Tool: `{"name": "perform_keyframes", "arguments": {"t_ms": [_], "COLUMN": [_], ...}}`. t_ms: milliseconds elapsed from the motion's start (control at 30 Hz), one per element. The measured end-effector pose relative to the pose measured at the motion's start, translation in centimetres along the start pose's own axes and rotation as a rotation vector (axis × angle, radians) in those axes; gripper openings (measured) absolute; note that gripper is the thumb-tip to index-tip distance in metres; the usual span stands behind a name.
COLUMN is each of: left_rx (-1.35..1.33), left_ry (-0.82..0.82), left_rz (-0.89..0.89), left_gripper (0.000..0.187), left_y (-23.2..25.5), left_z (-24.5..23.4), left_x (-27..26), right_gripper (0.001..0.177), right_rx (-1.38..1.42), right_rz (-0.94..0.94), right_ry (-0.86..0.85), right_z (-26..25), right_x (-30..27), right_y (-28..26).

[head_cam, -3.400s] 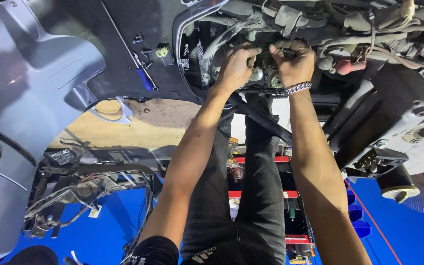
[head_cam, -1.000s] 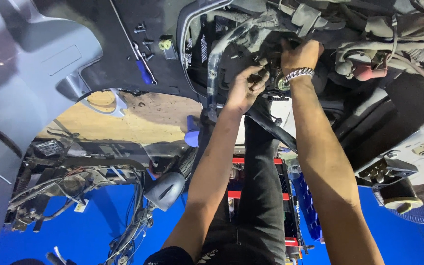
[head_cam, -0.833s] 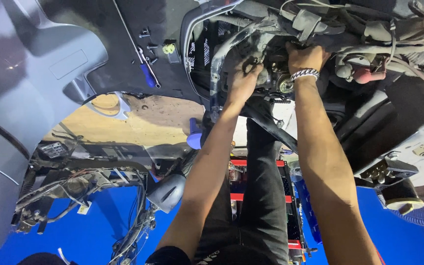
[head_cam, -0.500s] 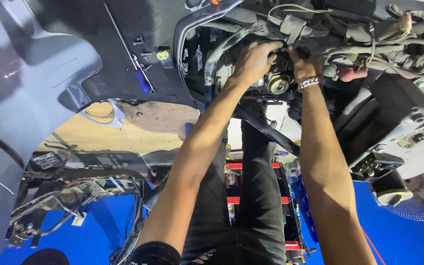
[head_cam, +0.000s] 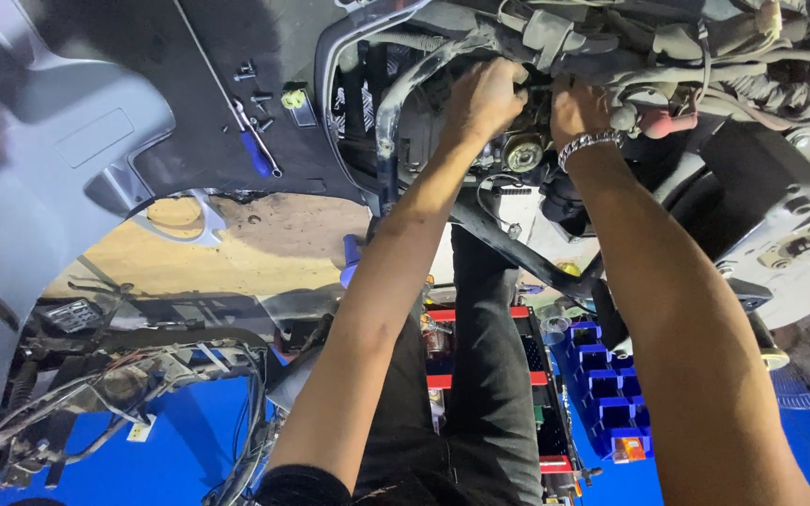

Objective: The person works on the internal engine components of a motorcycle, using their hands to manipulate wires and small parts. They then stand up and move to the front of the vehicle to handle the handlebars.

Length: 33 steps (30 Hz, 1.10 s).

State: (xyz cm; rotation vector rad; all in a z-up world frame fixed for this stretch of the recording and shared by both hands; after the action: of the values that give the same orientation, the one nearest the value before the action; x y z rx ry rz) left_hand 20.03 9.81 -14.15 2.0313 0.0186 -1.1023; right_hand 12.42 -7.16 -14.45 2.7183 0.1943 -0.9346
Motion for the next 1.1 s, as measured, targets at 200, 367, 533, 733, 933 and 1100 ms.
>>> {"name": "perform_keyframes", "arguments": {"t_ms": [200,367,533,733,933,1100], "left_rx": [-0.335,-0.375,-0.363,-0.379,-0.396,-0.418], "left_ry": [0.005,0.003,-0.008,-0.033,-0.010,-0.037], "left_rz": [-0.101,-0.026,0.030,0.137,0.060,0.048], "left_gripper": [0.040,0.045,0.044,0.047,0.051,0.048], "left_y": [-3.3,-2.1,-3.5,-3.3,-2.9,-0.8], "left_z": [6.6,5.0,6.5,6.9,6.2,3.3], "left_x": [3.3,2.1,3.4,3.2,2.3,1.0], "right_gripper": [0.036,0.038,0.024,0.055,0.057,0.043], "right_rx": [0.257,-0.346,0.088,0.128,0.102,0.124], "right_rz": [-0.053,-0.110,0.027,0.019,0.028,0.078], "right_ry": [-0.093,-0.145,-0.287,-0.275,-0.255,-0.292], "right_z": [1.4,6.2,3.4,0.1,-2.6,-3.3], "right_x": [0.7,1.7,1.5,0.6,-0.5,-0.4], "right_y": [1.4,1.4,1.9,1.5,1.2,0.9]}}
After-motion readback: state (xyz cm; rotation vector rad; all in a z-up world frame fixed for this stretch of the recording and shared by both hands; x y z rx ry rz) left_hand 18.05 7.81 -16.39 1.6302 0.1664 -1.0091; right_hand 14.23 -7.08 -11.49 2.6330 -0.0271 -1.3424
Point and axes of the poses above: each hand's wrist, its own x-axis towards the middle knuckle, its own z-axis out of the palm, y = z × x, the point moved 2 cm from there along x, towards the middle knuckle, and after that the axes turned 10 degrees about -x, right-handed, at the moved point
